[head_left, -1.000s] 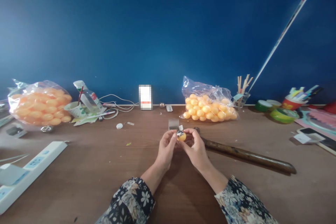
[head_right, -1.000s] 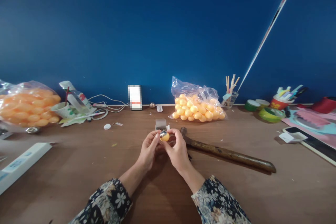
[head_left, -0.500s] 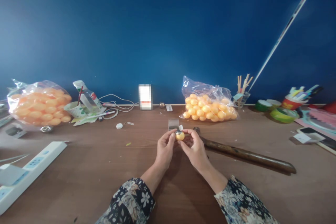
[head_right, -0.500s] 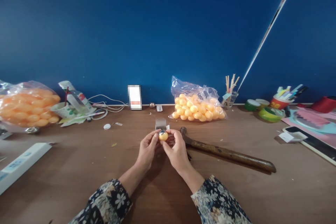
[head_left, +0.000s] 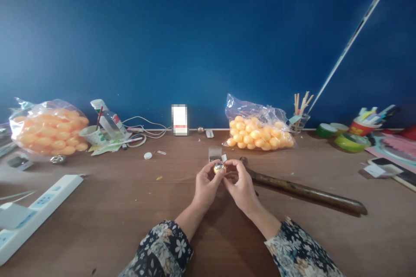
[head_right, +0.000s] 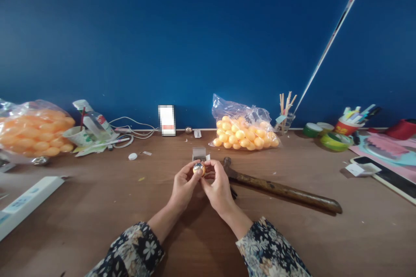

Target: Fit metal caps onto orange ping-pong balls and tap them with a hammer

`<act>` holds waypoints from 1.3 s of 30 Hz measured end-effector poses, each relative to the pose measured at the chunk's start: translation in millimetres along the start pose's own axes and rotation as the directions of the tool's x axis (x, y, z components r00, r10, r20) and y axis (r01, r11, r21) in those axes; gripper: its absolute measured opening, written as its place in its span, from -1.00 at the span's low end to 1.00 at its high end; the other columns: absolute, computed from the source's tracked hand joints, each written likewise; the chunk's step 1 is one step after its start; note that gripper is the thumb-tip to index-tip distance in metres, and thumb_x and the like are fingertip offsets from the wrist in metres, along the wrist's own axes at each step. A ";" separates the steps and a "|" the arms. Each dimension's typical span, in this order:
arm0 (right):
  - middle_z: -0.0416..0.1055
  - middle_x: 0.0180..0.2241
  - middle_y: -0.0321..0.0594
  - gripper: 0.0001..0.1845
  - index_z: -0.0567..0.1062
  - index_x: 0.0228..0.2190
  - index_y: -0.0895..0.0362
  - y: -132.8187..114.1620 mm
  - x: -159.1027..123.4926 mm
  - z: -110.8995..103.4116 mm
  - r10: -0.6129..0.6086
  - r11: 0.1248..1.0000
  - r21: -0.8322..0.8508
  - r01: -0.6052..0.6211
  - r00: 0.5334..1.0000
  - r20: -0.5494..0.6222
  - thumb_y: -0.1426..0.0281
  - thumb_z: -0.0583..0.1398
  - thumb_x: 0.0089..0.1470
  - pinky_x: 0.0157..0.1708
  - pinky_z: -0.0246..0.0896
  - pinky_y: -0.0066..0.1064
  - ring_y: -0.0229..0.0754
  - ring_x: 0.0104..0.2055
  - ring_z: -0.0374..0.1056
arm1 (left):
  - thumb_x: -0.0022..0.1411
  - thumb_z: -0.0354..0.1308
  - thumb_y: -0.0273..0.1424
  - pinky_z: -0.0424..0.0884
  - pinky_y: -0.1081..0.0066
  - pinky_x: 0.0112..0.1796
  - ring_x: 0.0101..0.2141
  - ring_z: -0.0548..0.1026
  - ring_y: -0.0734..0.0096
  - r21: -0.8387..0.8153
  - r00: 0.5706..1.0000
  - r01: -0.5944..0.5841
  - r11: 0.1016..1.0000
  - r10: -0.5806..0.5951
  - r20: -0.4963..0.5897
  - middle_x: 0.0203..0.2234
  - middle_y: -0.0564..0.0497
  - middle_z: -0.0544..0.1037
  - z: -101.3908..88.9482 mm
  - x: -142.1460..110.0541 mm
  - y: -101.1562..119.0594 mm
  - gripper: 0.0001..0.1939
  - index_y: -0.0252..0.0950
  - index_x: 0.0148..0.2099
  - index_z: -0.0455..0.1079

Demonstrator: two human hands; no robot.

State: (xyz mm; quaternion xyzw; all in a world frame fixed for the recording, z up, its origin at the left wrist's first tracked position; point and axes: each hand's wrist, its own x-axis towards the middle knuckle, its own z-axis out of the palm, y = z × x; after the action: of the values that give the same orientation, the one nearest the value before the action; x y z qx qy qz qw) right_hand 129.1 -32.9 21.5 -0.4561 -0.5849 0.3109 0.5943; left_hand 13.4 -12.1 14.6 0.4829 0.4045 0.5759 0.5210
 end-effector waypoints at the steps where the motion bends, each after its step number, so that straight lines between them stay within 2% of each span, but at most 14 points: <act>1: 0.40 -0.22 -0.17 -0.70 0.32 -0.18 0.06 0.5 -0.2 0.0 -0.004 1.000 -0.005 0.004 1.000 0.004 0.33 0.23 0.02 -0.27 0.42 -0.31 -0.15 -0.26 0.43 | 0.02 0.30 -0.27 0.42 0.32 -0.13 -0.22 0.54 0.25 -0.004 1.000 -0.001 1.000 0.001 -0.008 -0.23 -0.13 0.60 0.4 -0.3 0.4 -0.58 -0.33 -0.07 0.46; 8: 0.36 -0.14 -0.14 -0.72 0.41 -0.15 0.02 -0.6 1.1 -0.8 -0.129 0.987 -0.094 0.131 0.991 0.025 0.43 0.18 0.04 -0.25 0.41 -0.28 -0.10 -0.16 0.36 | 0.02 0.29 -0.31 0.42 0.34 -0.13 -0.20 0.54 0.24 0.010 0.998 -0.046 0.999 0.046 0.033 -0.22 -0.10 0.60 4.1 -3.9 8.9 -0.64 -0.31 -0.11 0.49; 15: 0.34 -0.19 -0.17 -0.76 0.37 -0.19 0.04 0.5 0.9 -1.1 -0.098 0.993 -0.070 0.099 0.995 0.019 0.40 0.19 0.04 -0.22 0.40 -0.30 -0.14 -0.20 0.37 | -0.02 0.31 -0.29 0.41 0.25 -0.08 -0.14 0.53 0.16 0.142 0.999 -0.035 0.989 0.039 -0.025 -0.19 -0.12 0.60 1.7 -3.5 8.1 -0.55 -0.30 -0.04 0.48; 20: 0.35 -0.19 -0.17 -0.76 0.37 -0.19 0.04 1.3 0.6 -1.3 -0.116 0.989 -0.087 0.117 0.993 0.019 0.40 0.19 0.04 -0.20 0.40 -0.27 -0.12 -0.19 0.37 | -0.07 0.35 -0.32 0.42 0.26 -0.10 -0.17 0.54 0.16 0.104 0.999 -0.025 0.994 0.028 -0.036 -0.22 -0.10 0.61 2.8 -3.6 11.5 -0.58 -0.28 -0.09 0.51; 26: 0.35 -0.17 -0.16 -0.75 0.39 -0.18 0.03 2.9 1.5 -1.8 -0.110 0.992 -0.063 0.112 0.994 0.024 0.37 0.21 0.03 -0.16 0.38 -0.26 -0.10 -0.15 0.36 | -0.04 0.32 -0.33 0.44 0.29 -0.12 -0.18 0.54 0.19 0.122 0.999 -0.036 0.992 0.038 -0.011 -0.20 -0.09 0.61 3.3 -4.3 12.4 -0.60 -0.27 -0.08 0.51; 39: 0.31 -0.19 -0.17 -0.79 0.39 -0.21 0.03 1.2 3.6 -5.5 -0.159 0.982 -0.093 0.167 0.984 0.084 0.43 0.18 0.05 -0.21 0.39 -0.28 -0.12 -0.19 0.35 | 0.03 0.28 -0.29 0.40 0.30 -0.09 -0.16 0.53 0.20 0.147 0.998 -0.054 0.988 0.049 0.038 -0.17 -0.10 0.60 2.2 -5.3 6.7 -0.59 -0.29 -0.03 0.48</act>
State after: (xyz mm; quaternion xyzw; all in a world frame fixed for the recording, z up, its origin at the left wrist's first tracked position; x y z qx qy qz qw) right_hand 135.1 -30.2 22.4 -0.4235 -0.6572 0.2489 0.5717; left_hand 14.1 -18.2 20.8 0.5405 0.4243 0.5492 0.4756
